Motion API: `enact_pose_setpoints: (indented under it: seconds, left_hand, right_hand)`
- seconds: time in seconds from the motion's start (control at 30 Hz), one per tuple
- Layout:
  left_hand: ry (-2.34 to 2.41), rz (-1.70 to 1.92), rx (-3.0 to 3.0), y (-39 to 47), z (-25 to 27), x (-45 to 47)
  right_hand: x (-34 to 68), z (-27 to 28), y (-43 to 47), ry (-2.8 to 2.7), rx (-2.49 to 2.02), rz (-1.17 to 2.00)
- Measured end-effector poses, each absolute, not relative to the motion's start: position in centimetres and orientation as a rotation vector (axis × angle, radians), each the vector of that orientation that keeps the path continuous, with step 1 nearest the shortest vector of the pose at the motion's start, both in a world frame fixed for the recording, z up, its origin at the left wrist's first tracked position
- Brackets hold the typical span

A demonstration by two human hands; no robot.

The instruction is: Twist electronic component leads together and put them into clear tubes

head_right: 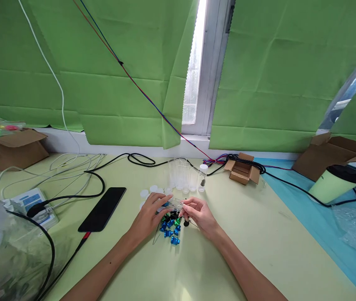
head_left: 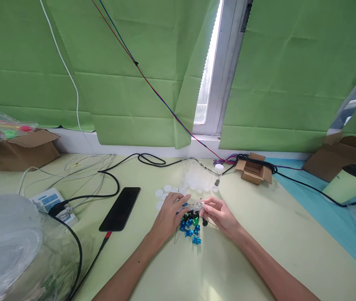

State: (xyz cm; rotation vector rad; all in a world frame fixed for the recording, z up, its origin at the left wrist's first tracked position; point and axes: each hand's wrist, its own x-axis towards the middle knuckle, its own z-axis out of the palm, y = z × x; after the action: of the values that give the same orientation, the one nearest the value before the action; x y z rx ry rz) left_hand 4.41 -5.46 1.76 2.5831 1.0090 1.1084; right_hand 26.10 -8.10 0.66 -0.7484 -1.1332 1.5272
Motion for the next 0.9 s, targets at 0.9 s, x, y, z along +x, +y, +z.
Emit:
enact_pose_setpoints:
  seconds: [0.9]
  left_hand:
    - [1.022, 1.111, 2.616, -5.38, 1.40, 4.50]
  right_hand:
    - [25.95, 0.91, -8.12, -1.120, -0.862, 1.471]
